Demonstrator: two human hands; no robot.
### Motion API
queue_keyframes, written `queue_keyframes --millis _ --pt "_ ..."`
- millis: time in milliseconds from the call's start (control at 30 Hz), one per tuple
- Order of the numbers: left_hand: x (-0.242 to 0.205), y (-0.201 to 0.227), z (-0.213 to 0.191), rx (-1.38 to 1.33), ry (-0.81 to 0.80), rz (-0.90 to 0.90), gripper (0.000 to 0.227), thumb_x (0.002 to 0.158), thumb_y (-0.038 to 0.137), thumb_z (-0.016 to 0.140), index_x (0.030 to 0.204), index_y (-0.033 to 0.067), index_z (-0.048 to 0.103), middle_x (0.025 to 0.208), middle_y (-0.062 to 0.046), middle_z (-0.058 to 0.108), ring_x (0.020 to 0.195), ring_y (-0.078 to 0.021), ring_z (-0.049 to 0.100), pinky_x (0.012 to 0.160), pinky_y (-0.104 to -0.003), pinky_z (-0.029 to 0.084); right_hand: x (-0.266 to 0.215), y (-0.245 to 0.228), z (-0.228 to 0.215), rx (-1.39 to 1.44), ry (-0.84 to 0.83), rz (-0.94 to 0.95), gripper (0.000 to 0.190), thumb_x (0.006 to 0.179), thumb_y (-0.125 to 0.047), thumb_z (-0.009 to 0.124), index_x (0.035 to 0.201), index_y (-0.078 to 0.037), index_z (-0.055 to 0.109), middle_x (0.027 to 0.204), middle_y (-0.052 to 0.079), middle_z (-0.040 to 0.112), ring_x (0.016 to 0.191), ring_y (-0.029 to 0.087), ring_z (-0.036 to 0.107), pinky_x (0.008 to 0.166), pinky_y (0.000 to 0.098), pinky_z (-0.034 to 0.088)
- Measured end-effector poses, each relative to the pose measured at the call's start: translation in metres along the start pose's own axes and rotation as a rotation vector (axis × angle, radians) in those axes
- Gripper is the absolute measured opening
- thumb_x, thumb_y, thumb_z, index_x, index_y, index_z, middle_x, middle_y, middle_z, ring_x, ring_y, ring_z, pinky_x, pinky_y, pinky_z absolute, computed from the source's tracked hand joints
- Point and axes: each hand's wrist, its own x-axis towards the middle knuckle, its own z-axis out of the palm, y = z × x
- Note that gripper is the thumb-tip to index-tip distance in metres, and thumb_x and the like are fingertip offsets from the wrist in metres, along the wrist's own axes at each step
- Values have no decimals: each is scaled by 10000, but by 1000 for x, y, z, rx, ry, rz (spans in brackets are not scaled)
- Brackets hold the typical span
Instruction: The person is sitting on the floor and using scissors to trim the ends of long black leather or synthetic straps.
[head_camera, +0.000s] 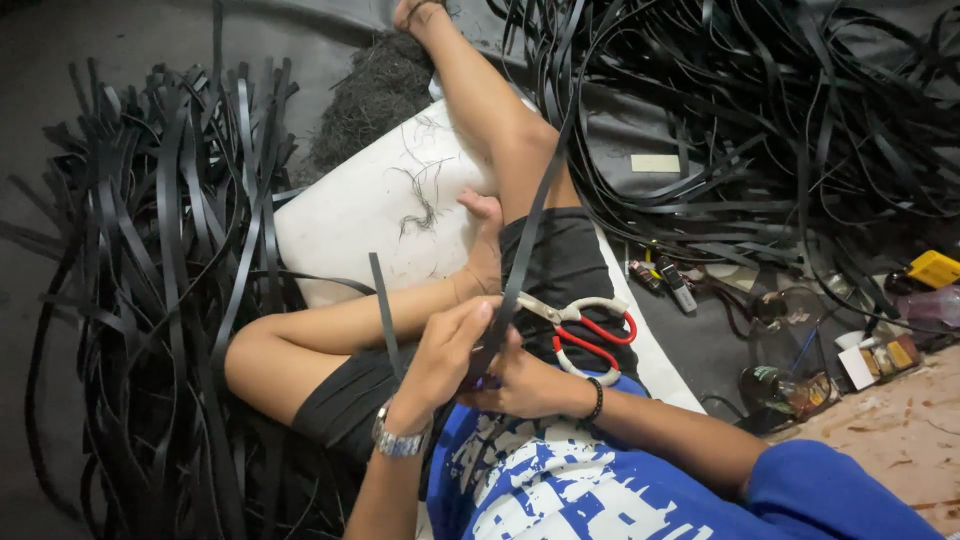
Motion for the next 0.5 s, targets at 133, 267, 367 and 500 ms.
queue_keyframes --millis 133,267,367,500 --pt "-33 12 6 -43 50 83 192 947 195 677 1086 127 789 773 -77 778 743 -152 732 717 -340 619 16 6 -20 844 43 293 129 833 -78 779 948 -128 807 1020 81 778 961 223 724 875 353 554" --pt "-65 31 10 144 42 128 169 794 43 728 961 28 748 851 -50 768 678 -141 669 633 -250 526 17 17 -9 871 -119 475 333 957 -288 588 1144 -36 699 1089 75 728 954 178 689 827 296 553" --pt "-79 25 17 221 77 207 218 713 -17 766 920 41 736 886 -45 732 800 -174 665 761 -296 541 28 11 -20 1167 -303 740 324 1024 -235 504 1146 -14 709 1005 63 739 847 120 639 734 241 507" --pt "-90 16 15 408 159 319 285 669 -16 782 921 117 782 922 -7 717 851 -171 630 791 -310 516 40 5 -40 1512 -274 1024 415 1024 -284 467 1077 47 712 668 27 550 578 97 494 506 231 403"
